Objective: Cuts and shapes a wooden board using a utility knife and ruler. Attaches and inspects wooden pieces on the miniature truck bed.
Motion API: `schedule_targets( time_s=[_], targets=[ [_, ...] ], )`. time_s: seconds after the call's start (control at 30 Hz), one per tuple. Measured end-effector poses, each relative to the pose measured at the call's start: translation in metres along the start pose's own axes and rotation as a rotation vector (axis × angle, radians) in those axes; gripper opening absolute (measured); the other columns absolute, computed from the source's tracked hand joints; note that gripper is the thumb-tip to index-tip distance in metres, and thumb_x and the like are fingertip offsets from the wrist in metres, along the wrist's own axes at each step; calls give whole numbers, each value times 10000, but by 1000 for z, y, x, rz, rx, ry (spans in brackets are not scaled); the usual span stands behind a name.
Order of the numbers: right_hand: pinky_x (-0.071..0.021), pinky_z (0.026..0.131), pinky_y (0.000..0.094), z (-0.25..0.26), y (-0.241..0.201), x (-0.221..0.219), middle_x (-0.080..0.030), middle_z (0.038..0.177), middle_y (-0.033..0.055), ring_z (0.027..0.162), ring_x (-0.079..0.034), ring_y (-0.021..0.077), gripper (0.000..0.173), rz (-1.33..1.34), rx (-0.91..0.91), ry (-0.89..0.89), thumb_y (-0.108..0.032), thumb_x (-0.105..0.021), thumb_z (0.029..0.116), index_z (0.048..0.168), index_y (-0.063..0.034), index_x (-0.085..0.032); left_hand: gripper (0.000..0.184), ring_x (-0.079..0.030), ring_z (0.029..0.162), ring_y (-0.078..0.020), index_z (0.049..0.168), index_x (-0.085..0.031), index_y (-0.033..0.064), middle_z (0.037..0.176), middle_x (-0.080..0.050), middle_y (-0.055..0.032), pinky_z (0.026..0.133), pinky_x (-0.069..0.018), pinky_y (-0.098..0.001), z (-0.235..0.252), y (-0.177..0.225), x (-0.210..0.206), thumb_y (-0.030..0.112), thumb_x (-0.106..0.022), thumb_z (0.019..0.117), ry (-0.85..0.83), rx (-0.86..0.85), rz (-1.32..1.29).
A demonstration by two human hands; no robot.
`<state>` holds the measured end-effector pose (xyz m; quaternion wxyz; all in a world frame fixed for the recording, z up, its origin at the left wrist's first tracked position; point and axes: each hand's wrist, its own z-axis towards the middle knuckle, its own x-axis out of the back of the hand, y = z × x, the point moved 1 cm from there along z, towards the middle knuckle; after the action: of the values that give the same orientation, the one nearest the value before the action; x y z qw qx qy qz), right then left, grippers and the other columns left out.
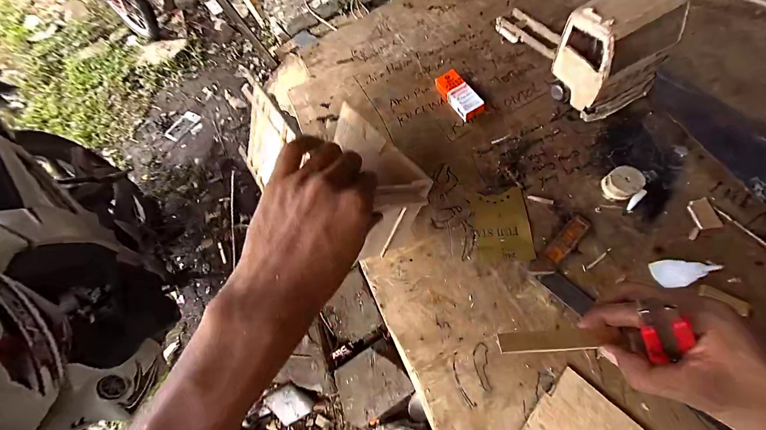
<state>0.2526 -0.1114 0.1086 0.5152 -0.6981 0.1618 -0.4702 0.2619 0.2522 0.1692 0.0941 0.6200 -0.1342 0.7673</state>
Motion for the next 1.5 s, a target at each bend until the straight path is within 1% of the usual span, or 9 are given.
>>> schedule_targets(
  time_s=[0.47,0.83,0.9,1.0,1.07,1.13,1.23,1.37,1.5],
  targets=[
    [-539,683,153,-23,46,-57,-726,898,39,772,-655,17,223,-205,-129,-24,-220,-663,800,912,-74,-790,129,-657,1111,-353,971,-734,29,1031,-709,-162,1075,-438,-468,14,13,-88,145,-733,915,428,280,-111],
    [-579,804,260,-35,48,-38,-722,1075,42,941,-679,114,332,-303,-108,-45,-277,-604,929,1173,-146,-786,182,-642,1080,-356,997,-717,32,1020,-683,-162,1027,-448,-483,10,12,-101,194,-738,917,276,354,-149],
    [-592,741,277,-36,45,-25,-734,1017,69,861,-695,120,310,-361,-151,29,-237,-612,913,1125,-90,-784,224,-634,1118,-363,1080,-717,47,1062,-686,-163,1058,-431,-505,9,14,-100,197,-739,915,242,375,-162],
    [-582,719,430,-44,45,-6,-701,1008,163,842,-681,265,302,-498,-185,91,-234,-712,841,1051,-26,-770,654,-437,1396,-440,1472,-544,93,1418,-551,-225,1181,-249,-641,-3,42,-71,228,-778,876,116,508,-281],
    [-554,774,555,-53,43,4,-659,1059,253,905,-659,391,405,-545,-256,68,-235,-795,794,1097,24,-719,722,-432,1396,-405,1535,-465,112,1484,-498,-197,1121,-347,-618,-33,98,-44,268,-771,900,78,585,-414],
    [-532,819,624,-61,43,10,-634,1101,310,956,-644,463,485,-547,-348,36,-213,-834,792,1161,56,-671,481,-601,1237,-284,1362,-650,136,1312,-651,-91,1011,-506,-523,-66,164,-58,262,-759,910,72,615,-625],
    [-518,847,616,-70,46,9,-647,1092,298,974,-641,454,465,-529,-459,38,-203,-810,830,1185,59,-667,341,-637,1174,-250,1230,-752,189,1239,-703,-30,967,-520,-484,-99,228,-99,279,-747,901,-71,576,-821],
    [-524,818,597,-66,50,5,-671,1050,252,951,-657,415,380,-550,-528,58,-194,-792,808,1093,38,-696,175,-641,1053,-185,1067,-790,263,1105,-712,34,888,-472,-444,-103,244,-115,329,-695,937,-26,643,-752],
    [-521,789,624,-60,45,8,-670,1041,271,927,-662,441,400,-551,-545,46,-180,-792,800,1098,61,-675,227,-653,934,-92,1069,-796,151,978,-710,24,905,-491,-379,-97,244,-87,326,-719,947,10,769,-1271]
  ],
)
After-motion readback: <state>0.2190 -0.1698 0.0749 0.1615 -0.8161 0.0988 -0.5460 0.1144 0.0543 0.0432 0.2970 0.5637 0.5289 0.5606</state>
